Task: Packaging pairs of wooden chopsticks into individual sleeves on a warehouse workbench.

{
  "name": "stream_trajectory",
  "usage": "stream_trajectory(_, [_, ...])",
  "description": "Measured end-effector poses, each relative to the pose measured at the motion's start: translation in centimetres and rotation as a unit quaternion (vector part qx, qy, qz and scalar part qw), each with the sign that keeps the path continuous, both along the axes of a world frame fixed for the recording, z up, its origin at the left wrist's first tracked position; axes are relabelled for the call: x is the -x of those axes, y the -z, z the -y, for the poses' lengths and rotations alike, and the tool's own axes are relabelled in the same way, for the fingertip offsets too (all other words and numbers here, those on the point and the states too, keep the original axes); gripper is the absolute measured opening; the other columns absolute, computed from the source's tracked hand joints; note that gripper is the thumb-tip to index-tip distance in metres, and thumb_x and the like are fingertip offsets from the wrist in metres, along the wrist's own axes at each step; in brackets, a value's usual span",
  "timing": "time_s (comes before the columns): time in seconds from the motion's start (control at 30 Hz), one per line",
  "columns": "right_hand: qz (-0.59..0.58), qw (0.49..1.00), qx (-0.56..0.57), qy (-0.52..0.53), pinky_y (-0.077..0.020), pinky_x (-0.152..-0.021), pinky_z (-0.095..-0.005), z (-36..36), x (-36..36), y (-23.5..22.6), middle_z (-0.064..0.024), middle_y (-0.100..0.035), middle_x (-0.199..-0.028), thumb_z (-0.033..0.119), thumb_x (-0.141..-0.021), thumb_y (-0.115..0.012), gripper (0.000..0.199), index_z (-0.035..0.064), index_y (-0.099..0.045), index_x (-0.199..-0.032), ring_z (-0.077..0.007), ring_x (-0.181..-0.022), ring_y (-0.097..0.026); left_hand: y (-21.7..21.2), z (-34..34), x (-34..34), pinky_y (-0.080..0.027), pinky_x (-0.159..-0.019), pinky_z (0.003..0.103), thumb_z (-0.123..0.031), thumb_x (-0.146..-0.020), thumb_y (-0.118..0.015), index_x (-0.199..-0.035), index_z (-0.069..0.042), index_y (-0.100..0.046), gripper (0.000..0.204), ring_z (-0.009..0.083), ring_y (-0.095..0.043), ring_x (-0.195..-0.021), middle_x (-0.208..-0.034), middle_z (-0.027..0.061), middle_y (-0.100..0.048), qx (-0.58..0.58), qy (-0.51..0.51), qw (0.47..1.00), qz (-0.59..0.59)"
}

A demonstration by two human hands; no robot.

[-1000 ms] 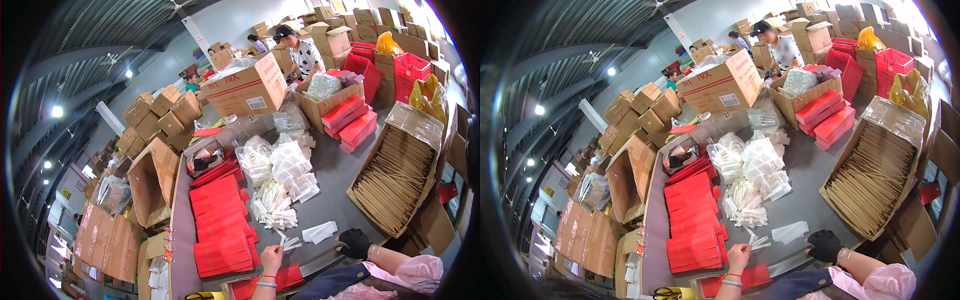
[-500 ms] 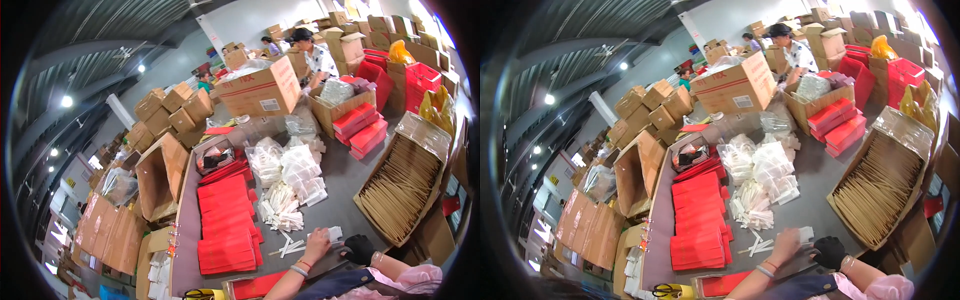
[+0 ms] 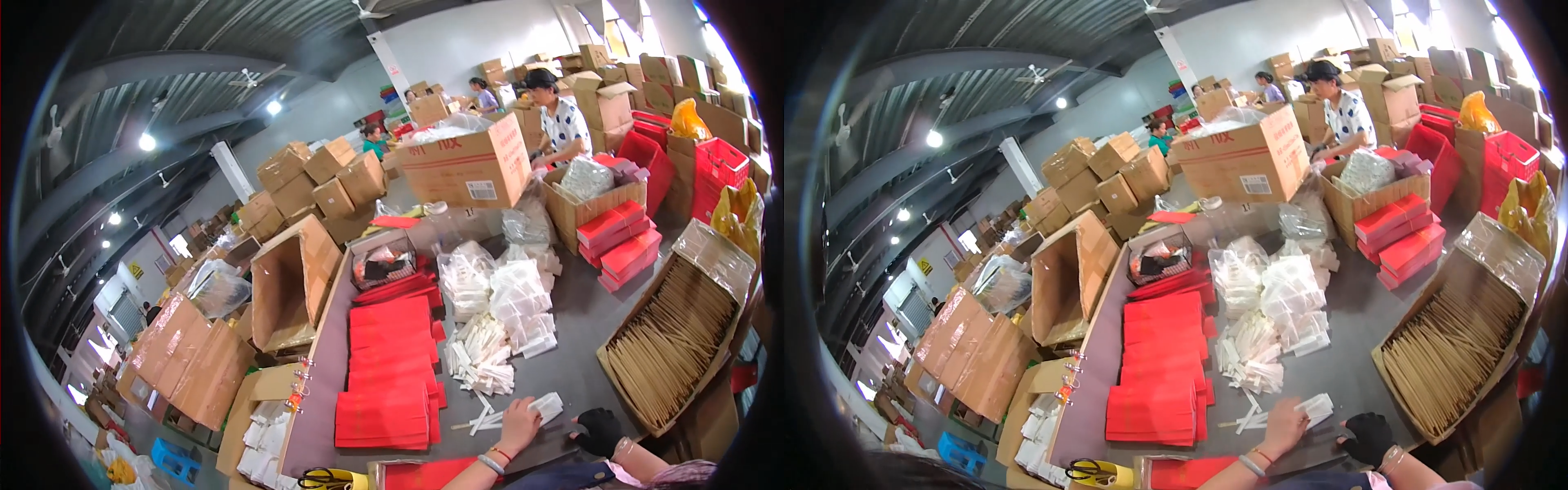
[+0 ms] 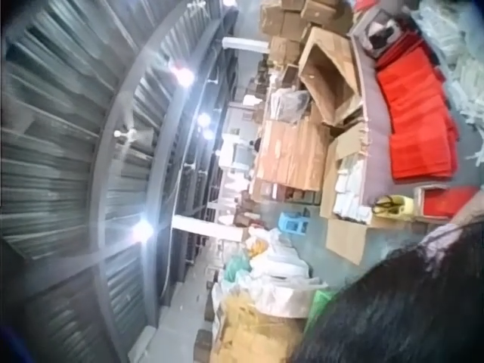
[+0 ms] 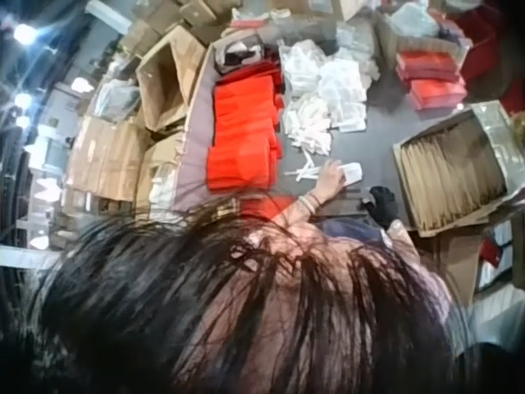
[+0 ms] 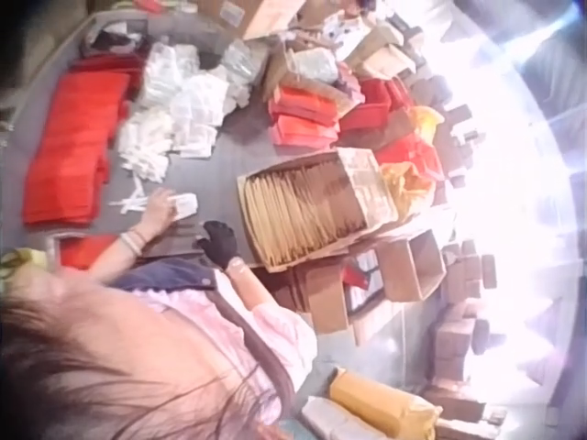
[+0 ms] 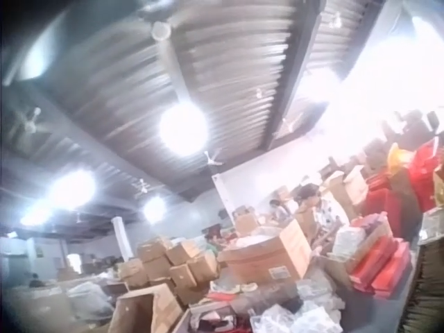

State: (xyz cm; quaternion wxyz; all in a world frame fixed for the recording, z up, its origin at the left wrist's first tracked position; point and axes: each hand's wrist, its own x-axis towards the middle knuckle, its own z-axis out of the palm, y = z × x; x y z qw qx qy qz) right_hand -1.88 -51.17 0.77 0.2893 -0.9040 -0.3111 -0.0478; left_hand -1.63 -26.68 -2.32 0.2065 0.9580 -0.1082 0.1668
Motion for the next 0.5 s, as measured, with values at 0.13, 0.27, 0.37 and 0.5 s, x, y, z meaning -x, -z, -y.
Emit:
stream_trajectory(0.13, [-0.006, 1.000, -0.018, -0.010, -0.0472, -0.080, -0.0435, 0.2, 0.0, 0.5, -0.0102, -0.068, -0.091, 0.039, -0.073, -0.072, 0.035, 0.0122, -0.070, -0.097, -0.0312, -0.091, -0.063, 2.0, -0.2, 0.0, -0.048, -0.083, 0.043, -0.018, -0.075, -0.069, -0.083, -0.010, -0.070, 0.011, 0.0300, -0.057, -0.101, -0.108, 0.0051, -0.062, 0.039, -0.039, 0.998, 0.010])
stream_trajectory(0.27, [-0.023, 1.000, 0.004, -0.010, -0.0468, -0.080, -0.0450, 0.3, 0.1, 1.0, -0.0115, -0.068, -0.095, 0.041, -0.075, -0.071, 0.038, 0.0119, -0.070, -0.100, -0.0317, -0.092, -0.062, 2.8, -0.6, -0.2, -0.050, -0.080, 0.042, -0.019, -0.075, -0.070, -0.082, -0.010, -0.069, 0.011, 0.0298, -0.057, -0.100, -0.106, 0.0058, -0.062, 0.026, -0.035, 0.996, -0.076])
stream_trajectory(0.37, [0.002, 1.000, 0.000, -0.009, -0.0476, -0.077, -0.0437, 0.3, -0.6, 2.5, -0.0087, -0.068, -0.089, 0.041, -0.074, -0.074, 0.036, 0.0147, -0.069, -0.098, -0.0311, -0.087, -0.063, 1.8, -0.6, -0.1, -0.051, -0.079, 0.041, -0.018, -0.074, -0.070, -0.081, -0.010, -0.069, 0.011, 0.0301, -0.058, -0.097, -0.105, 0.0064, -0.062, 0.021, -0.031, 0.999, -0.036])
stream_trajectory(0.5, [-0.001, 1.000, 0.006, -0.014, -0.0478, -0.077, -0.0437, 0.2, -0.9, 2.8, -0.0087, -0.068, -0.089, 0.041, -0.075, -0.074, 0.035, 0.0155, -0.069, -0.098, -0.0315, -0.087, -0.063, 1.7, -1.0, 0.0, -0.051, -0.076, 0.041, -0.019, -0.074, -0.071, -0.078, -0.010, -0.068, 0.011, 0.0306, -0.059, -0.093, -0.100, 0.0065, -0.061, 0.028, -0.038, 0.999, 0.011])
